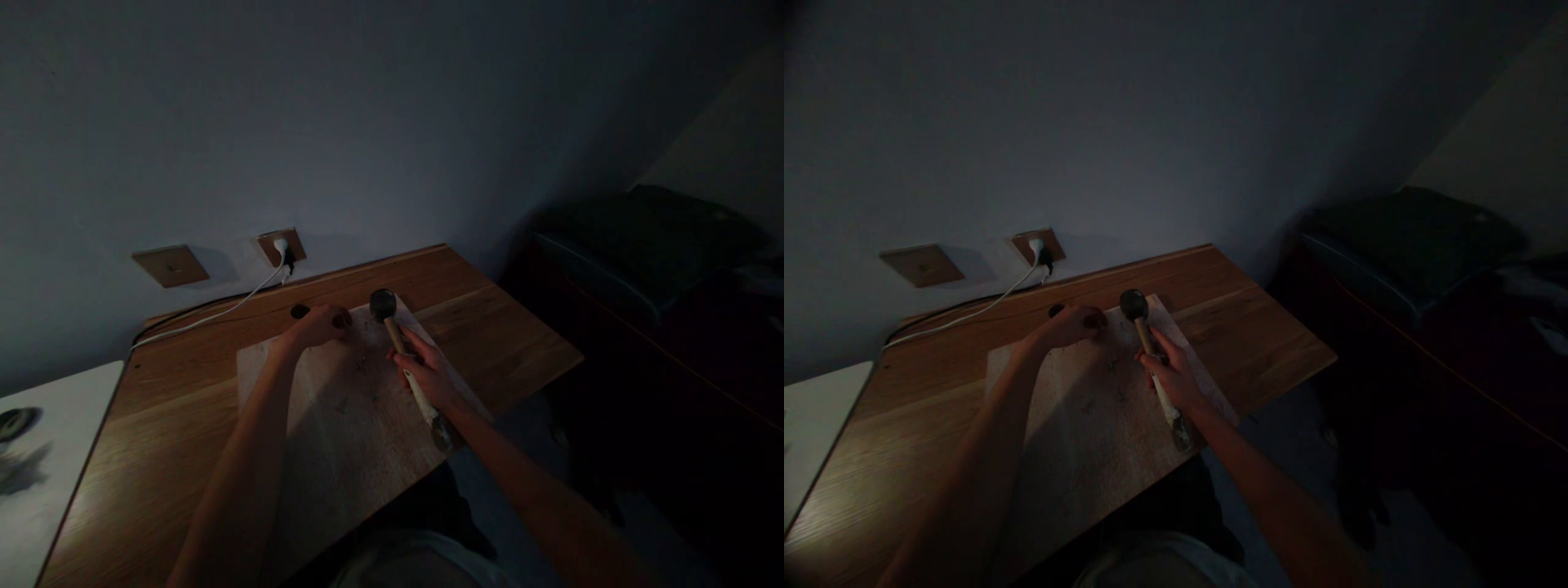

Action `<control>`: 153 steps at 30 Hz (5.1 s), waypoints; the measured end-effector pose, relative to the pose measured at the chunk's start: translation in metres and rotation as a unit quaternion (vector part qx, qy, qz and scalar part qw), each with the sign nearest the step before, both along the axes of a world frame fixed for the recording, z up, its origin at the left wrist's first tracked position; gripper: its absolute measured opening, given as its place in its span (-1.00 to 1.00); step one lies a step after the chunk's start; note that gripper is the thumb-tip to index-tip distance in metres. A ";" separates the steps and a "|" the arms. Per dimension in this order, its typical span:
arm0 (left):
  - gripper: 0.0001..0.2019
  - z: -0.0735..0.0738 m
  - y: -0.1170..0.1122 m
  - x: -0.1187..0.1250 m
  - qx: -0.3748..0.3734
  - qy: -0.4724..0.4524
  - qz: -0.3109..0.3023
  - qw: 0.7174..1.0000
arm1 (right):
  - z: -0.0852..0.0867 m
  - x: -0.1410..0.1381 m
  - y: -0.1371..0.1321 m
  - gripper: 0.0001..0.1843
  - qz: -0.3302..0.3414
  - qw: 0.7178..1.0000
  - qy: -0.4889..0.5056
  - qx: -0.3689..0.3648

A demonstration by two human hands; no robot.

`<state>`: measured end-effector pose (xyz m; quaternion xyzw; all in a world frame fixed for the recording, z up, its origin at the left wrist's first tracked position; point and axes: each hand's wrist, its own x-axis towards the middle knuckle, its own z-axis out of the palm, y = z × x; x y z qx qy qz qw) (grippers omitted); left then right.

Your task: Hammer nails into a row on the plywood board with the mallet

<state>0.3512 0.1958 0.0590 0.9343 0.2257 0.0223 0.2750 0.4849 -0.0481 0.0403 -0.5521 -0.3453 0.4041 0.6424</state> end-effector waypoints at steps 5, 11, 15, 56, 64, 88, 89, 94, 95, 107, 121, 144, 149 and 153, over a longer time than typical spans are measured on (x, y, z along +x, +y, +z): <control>-0.70 0.005 -0.003 0.001 0.011 -0.029 -0.010 0.999 | -0.001 0.000 0.000 -0.36 0.002 1.000 -0.003 0.001; -0.71 0.006 -0.007 0.004 0.013 -0.041 -0.001 0.999 | 0.001 -0.001 0.000 -0.32 0.005 1.000 0.003 -0.002; -0.70 0.006 -0.009 0.004 0.006 -0.036 0.003 0.999 | 0.002 -0.001 0.000 -0.34 0.007 1.000 -0.005 -0.002; -0.59 -0.033 0.008 -0.002 -0.183 -0.190 -0.003 0.965 | -0.006 -0.018 0.010 -0.33 0.100 0.995 -0.007 0.003; -0.63 -0.031 0.008 -0.001 -0.165 -0.193 0.001 0.967 | -0.012 -0.015 0.010 -0.35 0.116 0.993 -0.022 0.016; -0.84 0.014 -0.066 -0.024 0.068 0.015 -0.138 0.988 | -0.001 -0.017 0.007 -0.27 0.028 0.999 0.015 0.007; -0.84 0.011 -0.071 -0.025 0.068 0.009 -0.141 0.988 | 0.000 -0.018 0.007 -0.28 0.034 0.999 0.014 0.013; -0.78 0.002 -0.072 -0.029 0.046 -0.009 -0.130 0.990 | 0.000 -0.018 0.007 -0.31 0.043 0.999 0.003 0.020; -0.77 0.001 -0.069 -0.030 0.041 -0.016 -0.126 0.991 | 0.000 -0.018 0.007 -0.31 0.043 0.999 0.005 0.018; -0.78 -0.020 -0.025 -0.046 -0.036 -0.195 0.099 0.975 | 0.001 -0.018 0.008 -0.27 0.031 0.999 0.012 0.012; -0.77 -0.022 -0.031 -0.044 0.000 -0.163 0.107 0.981 | -0.003 -0.034 0.019 -0.34 0.080 0.997 0.019 0.012; -0.54 -0.021 -0.033 -0.044 -0.004 -0.161 0.133 0.978 | -0.009 -0.035 0.020 -0.38 0.130 0.991 -0.029 0.002; -0.58 -0.023 -0.030 -0.043 -0.008 -0.172 0.118 0.978 | -0.008 -0.036 0.019 -0.34 0.095 0.995 -0.005 0.010; -0.78 -0.017 -0.039 -0.040 0.076 -0.202 0.110 0.970 | -0.005 -0.034 0.017 -0.35 0.012 0.999 0.003 0.040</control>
